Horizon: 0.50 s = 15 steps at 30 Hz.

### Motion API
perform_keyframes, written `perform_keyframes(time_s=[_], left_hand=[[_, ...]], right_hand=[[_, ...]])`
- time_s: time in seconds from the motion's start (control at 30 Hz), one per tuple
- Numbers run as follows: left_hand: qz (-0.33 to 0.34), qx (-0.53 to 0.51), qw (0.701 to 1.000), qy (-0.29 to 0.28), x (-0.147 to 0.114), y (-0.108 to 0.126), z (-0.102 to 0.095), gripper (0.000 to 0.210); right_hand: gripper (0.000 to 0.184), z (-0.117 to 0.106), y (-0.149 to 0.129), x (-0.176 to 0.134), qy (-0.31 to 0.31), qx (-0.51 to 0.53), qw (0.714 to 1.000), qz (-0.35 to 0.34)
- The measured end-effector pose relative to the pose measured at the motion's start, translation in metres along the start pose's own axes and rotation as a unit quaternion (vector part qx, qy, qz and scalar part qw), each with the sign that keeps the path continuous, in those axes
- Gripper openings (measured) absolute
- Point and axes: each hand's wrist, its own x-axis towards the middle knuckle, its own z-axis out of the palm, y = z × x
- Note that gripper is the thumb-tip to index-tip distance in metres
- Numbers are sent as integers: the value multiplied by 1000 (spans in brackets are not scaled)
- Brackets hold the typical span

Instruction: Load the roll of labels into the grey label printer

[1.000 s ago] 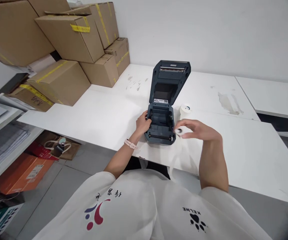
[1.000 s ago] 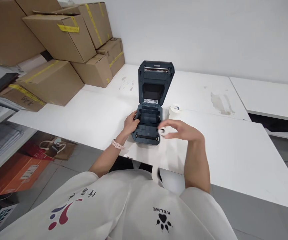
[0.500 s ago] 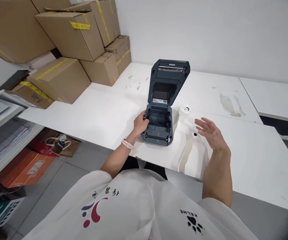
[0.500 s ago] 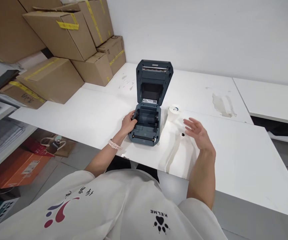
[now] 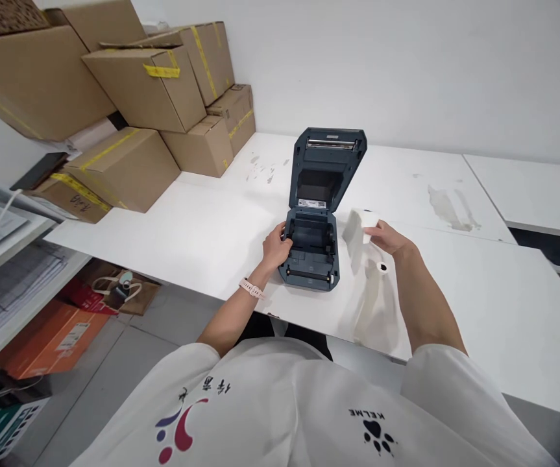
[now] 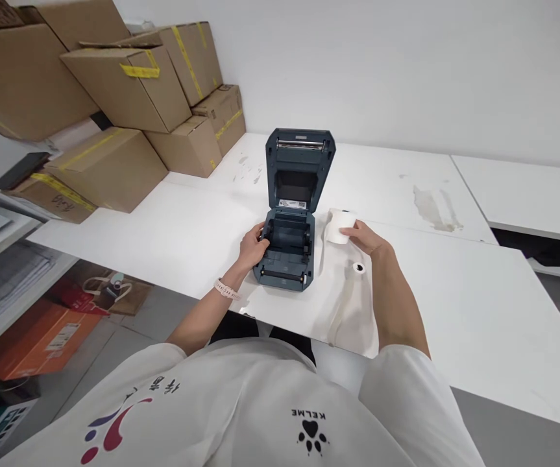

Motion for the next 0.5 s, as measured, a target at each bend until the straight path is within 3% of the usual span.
perform_keyframes(time_s=[0.1, 0.2, 0.27, 0.33, 0.4, 0.5], left_hand=[[-6, -1, 1000, 2, 1, 0, 0, 68], [0, -1, 1000, 2, 1, 0, 0, 66], [5, -2, 1000, 0, 0, 1, -1, 66], [10, 0, 1000, -2, -1, 2, -1, 66], [7, 3, 1000, -1, -1, 2, -1, 65], [1, 5, 1000, -5, 0, 2, 0, 64]], right_hand=[[73, 9, -28, -16, -40, -18, 998, -48], [73, 37, -78, -28, -151, -147, 973, -95], [65, 67, -111, -30, -187, -305, 927, -110], [59, 98, -132, -26, -170, -471, 858, -114], [57, 124, -138, -17, -149, -581, 794, -100], [60, 143, -126, -1, -147, -638, 753, -66]])
